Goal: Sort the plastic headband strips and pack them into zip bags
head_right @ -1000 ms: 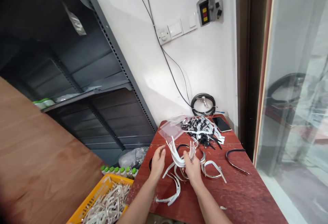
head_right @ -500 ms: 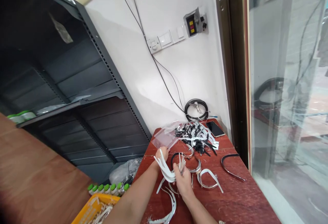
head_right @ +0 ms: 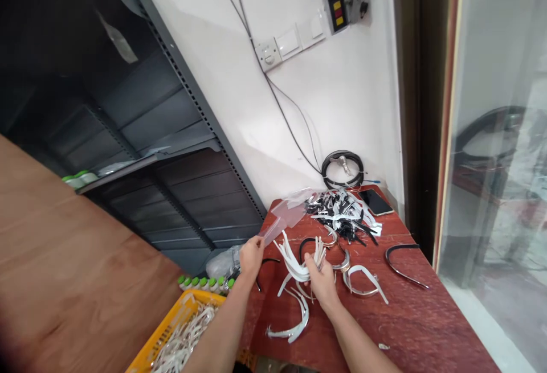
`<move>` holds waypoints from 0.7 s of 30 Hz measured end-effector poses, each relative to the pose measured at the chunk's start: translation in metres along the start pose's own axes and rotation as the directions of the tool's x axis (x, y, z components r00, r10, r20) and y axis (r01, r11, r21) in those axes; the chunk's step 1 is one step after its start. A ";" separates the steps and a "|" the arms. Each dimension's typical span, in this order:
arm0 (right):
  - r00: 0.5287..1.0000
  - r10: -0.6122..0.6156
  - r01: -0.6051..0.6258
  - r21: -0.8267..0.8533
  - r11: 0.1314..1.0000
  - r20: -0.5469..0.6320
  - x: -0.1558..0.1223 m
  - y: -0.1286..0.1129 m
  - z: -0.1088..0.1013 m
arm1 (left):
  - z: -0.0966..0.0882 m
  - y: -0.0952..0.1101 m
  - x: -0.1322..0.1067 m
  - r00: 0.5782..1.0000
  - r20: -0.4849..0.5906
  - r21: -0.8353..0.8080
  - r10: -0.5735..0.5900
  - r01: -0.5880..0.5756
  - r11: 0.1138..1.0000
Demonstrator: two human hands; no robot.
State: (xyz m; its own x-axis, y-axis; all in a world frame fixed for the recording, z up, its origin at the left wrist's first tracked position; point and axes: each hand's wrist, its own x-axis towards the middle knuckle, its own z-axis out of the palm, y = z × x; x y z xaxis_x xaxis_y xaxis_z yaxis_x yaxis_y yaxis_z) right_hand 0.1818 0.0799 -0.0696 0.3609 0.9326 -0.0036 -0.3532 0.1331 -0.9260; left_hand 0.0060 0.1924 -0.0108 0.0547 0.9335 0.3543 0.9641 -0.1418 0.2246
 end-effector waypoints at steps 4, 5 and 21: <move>0.989 0.042 -0.038 -0.029 0.999 0.142 -0.008 -0.005 -0.004 | -0.038 -0.039 -0.032 0.976 -0.187 -0.080 -0.112 0.099 0.992; 0.978 0.052 -0.045 -0.041 0.998 0.203 -0.011 -0.007 -0.005 | -0.048 -0.049 -0.042 0.962 -0.231 -0.106 -0.143 0.121 0.987; 0.762 0.398 -0.205 -0.392 0.897 0.512 -0.052 -0.001 0.012 | -0.078 -0.125 -0.186 0.850 -0.328 -0.492 -0.413 0.219 0.842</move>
State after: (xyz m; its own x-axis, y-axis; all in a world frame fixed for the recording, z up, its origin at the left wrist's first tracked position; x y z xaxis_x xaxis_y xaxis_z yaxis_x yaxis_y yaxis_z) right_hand 0.1531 0.0352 -0.0638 -0.3071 0.9349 -0.1778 -0.0521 -0.2031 -0.9778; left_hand -0.1447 0.0103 -0.0338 -0.4366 0.7438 0.5060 0.6962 -0.0769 0.7137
